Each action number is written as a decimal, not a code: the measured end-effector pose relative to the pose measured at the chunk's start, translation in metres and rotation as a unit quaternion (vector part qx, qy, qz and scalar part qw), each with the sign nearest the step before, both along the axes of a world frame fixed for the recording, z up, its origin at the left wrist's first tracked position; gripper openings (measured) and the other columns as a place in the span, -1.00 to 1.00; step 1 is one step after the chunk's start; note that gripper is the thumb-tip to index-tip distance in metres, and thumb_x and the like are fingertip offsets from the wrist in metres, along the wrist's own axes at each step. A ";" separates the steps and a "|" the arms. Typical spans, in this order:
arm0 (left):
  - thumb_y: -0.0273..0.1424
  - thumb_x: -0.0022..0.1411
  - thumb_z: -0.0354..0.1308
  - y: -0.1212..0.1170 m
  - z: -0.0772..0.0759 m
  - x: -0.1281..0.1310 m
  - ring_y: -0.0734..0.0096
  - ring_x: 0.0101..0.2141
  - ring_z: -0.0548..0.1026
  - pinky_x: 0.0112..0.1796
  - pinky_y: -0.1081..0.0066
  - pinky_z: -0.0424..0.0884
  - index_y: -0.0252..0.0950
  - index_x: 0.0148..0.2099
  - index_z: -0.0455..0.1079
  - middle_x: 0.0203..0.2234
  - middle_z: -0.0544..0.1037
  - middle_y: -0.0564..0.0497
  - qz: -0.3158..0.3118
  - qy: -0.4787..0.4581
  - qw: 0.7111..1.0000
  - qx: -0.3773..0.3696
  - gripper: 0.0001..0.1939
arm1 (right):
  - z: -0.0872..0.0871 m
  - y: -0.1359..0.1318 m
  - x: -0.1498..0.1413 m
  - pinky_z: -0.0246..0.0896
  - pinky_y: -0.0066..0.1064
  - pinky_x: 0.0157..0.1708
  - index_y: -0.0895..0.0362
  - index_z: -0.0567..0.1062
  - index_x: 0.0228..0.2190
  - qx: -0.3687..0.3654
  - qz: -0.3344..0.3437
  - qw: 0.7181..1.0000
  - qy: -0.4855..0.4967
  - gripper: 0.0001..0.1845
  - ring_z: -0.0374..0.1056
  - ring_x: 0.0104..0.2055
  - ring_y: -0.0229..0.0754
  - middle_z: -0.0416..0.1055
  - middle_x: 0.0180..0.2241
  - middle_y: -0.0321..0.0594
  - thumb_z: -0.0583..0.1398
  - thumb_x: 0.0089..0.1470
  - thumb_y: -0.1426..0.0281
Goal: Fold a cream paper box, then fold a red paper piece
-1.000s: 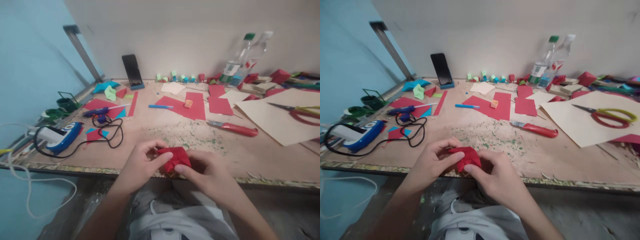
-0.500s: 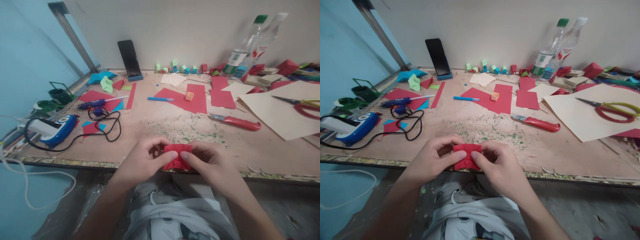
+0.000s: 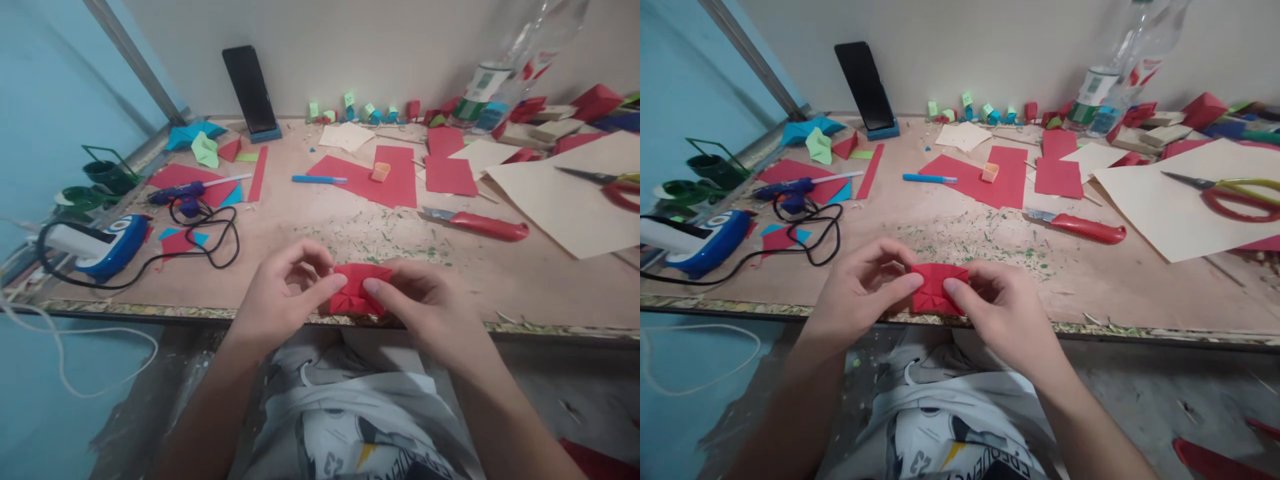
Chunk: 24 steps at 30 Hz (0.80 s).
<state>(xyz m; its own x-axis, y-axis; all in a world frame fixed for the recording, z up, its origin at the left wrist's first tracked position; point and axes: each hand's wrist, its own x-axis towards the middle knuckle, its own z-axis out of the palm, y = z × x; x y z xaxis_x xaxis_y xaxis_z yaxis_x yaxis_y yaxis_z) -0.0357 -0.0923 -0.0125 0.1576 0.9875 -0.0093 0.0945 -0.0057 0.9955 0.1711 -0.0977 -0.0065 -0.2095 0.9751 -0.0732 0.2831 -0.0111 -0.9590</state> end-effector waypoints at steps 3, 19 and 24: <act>-0.46 0.27 0.31 -0.001 0.000 -0.001 0.55 -0.46 0.41 -0.48 0.51 0.32 -0.27 -0.30 0.37 -0.37 0.45 0.09 0.028 -0.022 0.997 0.067 -0.84 | -0.003 0.000 -0.001 0.11 -0.49 -0.52 0.17 0.57 -0.45 -0.001 -0.024 1.000 0.017 -0.71 0.22 -0.50 -0.30 0.39 -0.55 -0.33 0.29 0.25 0.25; -0.52 0.23 0.38 0.000 -0.004 0.007 0.50 -0.37 0.49 -0.34 0.49 0.39 -0.32 -0.24 0.62 -0.38 0.57 0.04 0.053 0.161 0.962 0.217 -0.96 | 0.000 -0.004 -0.005 0.00 -0.51 -0.60 0.13 0.39 -0.61 0.062 -0.030 0.997 0.020 -0.56 0.14 -0.59 -0.36 0.24 -0.64 -0.41 0.26 0.28 0.29; -0.47 0.29 0.33 0.003 -0.007 0.008 0.45 -0.33 0.49 -0.32 0.44 0.36 -0.29 -0.25 0.59 -0.36 0.58 0.04 0.024 0.183 0.968 0.170 -0.98 | -0.001 -0.004 -0.002 0.12 -0.50 -0.53 0.14 0.55 -0.49 0.076 -0.003 0.997 -0.003 -0.67 0.26 -0.52 -0.32 0.40 -0.56 -0.35 0.25 0.31 0.28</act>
